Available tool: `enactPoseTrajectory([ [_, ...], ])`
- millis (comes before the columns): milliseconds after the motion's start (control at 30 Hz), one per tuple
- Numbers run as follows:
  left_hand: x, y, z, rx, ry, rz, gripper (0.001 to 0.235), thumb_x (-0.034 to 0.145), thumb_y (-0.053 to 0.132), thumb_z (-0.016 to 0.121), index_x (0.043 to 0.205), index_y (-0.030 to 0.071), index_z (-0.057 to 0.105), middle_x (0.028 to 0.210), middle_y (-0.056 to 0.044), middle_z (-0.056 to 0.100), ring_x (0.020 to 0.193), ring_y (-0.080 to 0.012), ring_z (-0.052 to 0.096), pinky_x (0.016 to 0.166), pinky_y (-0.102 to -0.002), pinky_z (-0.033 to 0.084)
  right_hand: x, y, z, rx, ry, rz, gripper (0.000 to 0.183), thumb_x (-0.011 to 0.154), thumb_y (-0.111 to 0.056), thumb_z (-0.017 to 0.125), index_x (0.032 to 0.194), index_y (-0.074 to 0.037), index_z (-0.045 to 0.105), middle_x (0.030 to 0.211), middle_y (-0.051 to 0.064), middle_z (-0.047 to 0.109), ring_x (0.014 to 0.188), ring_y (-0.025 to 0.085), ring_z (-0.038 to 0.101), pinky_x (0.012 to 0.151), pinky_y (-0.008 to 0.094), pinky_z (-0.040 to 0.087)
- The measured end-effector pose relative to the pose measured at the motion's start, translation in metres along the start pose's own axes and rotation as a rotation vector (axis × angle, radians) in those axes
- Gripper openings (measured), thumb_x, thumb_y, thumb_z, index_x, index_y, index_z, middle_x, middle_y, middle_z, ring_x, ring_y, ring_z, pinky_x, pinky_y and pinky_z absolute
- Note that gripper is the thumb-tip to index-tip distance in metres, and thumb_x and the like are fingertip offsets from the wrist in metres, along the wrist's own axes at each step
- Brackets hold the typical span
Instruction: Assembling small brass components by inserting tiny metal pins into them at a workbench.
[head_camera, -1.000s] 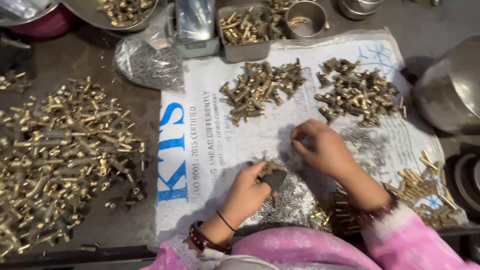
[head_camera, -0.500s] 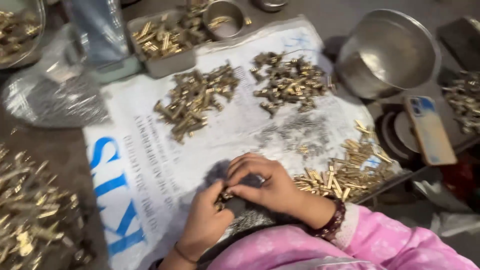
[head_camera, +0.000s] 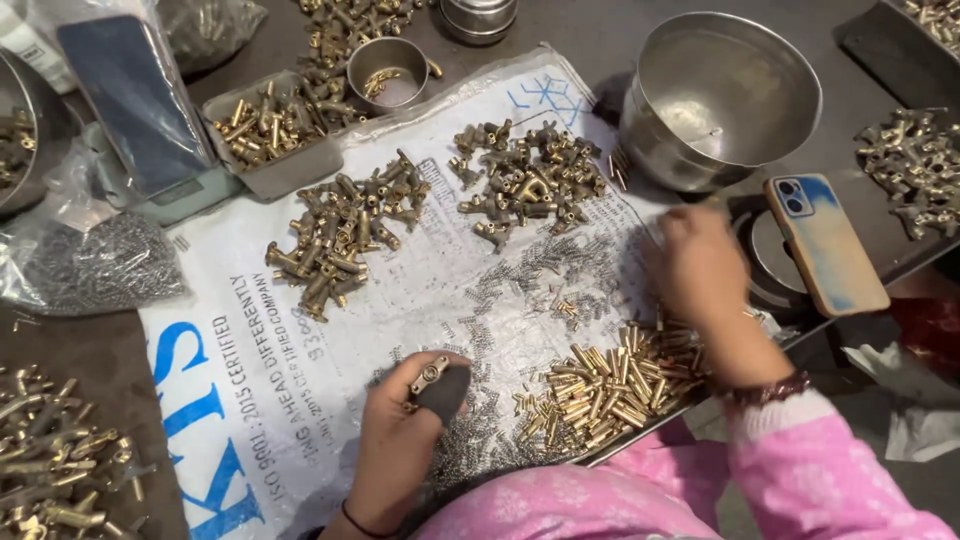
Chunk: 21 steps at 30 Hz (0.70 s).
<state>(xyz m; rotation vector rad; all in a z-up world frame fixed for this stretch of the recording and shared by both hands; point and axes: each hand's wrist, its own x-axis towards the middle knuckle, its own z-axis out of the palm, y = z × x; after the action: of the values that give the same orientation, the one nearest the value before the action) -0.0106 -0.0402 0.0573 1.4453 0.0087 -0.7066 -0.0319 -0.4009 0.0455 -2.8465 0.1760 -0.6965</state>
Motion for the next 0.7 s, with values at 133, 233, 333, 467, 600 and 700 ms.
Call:
enactPoseTrajectory([
  [133, 0.004, -0.004, -0.002, -0.100, 0.002, 0.163, 0.039, 0.080, -0.011, 0.054, 0.110, 0.000, 0.075, 0.092, -0.003, 0.073, 0.082, -0.0092, 0.063, 0.072, -0.022, 0.049, -0.007, 0.070, 0.022, -0.453, -0.052, 0.052, 0.020, 0.082, -0.021, 0.079, 0.097, -0.008, 0.077, 0.118, 0.011, 0.069, 0.118, 0.034, 0.063, 0.097, 0.042, 0.056],
  [233, 0.007, -0.020, -0.006, -0.069, -0.006, 0.201, 0.037, 0.080, -0.012, 0.054, 0.108, 0.001, 0.074, 0.096, -0.001, 0.074, 0.085, -0.0078, 0.065, 0.074, -0.022, 0.052, 0.003, 0.035, 0.016, -0.135, -0.106, 0.276, 0.018, 0.092, -0.020, 0.075, 0.107, -0.010, 0.077, 0.115, 0.013, 0.070, 0.104, 0.033, 0.067, 0.090, 0.041, 0.054],
  [333, 0.009, -0.030, -0.011, -0.085, -0.028, 0.190, 0.032, 0.082, -0.012, 0.056, 0.106, 0.000, 0.075, 0.094, -0.004, 0.073, 0.083, -0.0089, 0.065, 0.073, -0.023, 0.053, 0.001, -0.021, 0.016, 0.493, -0.258, 0.454, 0.019, 0.098, -0.015, 0.069, 0.115, -0.009, 0.075, 0.106, 0.007, 0.073, 0.092, 0.022, 0.069, 0.084, 0.034, 0.054],
  [467, 0.007, -0.015, -0.016, 0.002, -0.039, 0.004, 0.038, 0.077, -0.008, 0.050, 0.105, 0.001, 0.075, 0.085, -0.005, 0.073, 0.070, -0.0103, 0.066, 0.061, -0.026, 0.054, -0.025, -0.120, 0.022, 1.099, -0.620, 0.371, 0.015, 0.091, -0.004, 0.071, 0.103, 0.000, 0.077, 0.094, 0.005, 0.077, 0.086, 0.011, 0.070, 0.078, 0.025, 0.057],
  [600, 0.000, -0.012, -0.021, 0.175, -0.074, 0.007, 0.031, 0.082, 0.000, 0.061, 0.109, 0.002, 0.075, 0.077, -0.005, 0.069, 0.064, -0.0092, 0.061, 0.057, -0.026, 0.048, -0.026, -0.142, 0.021, 1.433, -0.869, 0.523, 0.019, 0.088, -0.003, 0.069, 0.106, 0.000, 0.074, 0.089, 0.006, 0.076, 0.081, 0.012, 0.071, 0.074, 0.027, 0.059],
  [700, -0.003, -0.013, -0.025, 0.208, -0.129, 0.202, 0.026, 0.086, 0.004, 0.066, 0.110, -0.001, 0.072, 0.080, -0.004, 0.070, 0.073, -0.0064, 0.061, 0.063, -0.026, 0.051, -0.028, -0.145, 0.026, 1.312, -0.874, 0.570, 0.021, 0.090, -0.006, 0.068, 0.107, -0.002, 0.080, 0.081, 0.006, 0.076, 0.072, 0.012, 0.068, 0.069, 0.027, 0.057],
])
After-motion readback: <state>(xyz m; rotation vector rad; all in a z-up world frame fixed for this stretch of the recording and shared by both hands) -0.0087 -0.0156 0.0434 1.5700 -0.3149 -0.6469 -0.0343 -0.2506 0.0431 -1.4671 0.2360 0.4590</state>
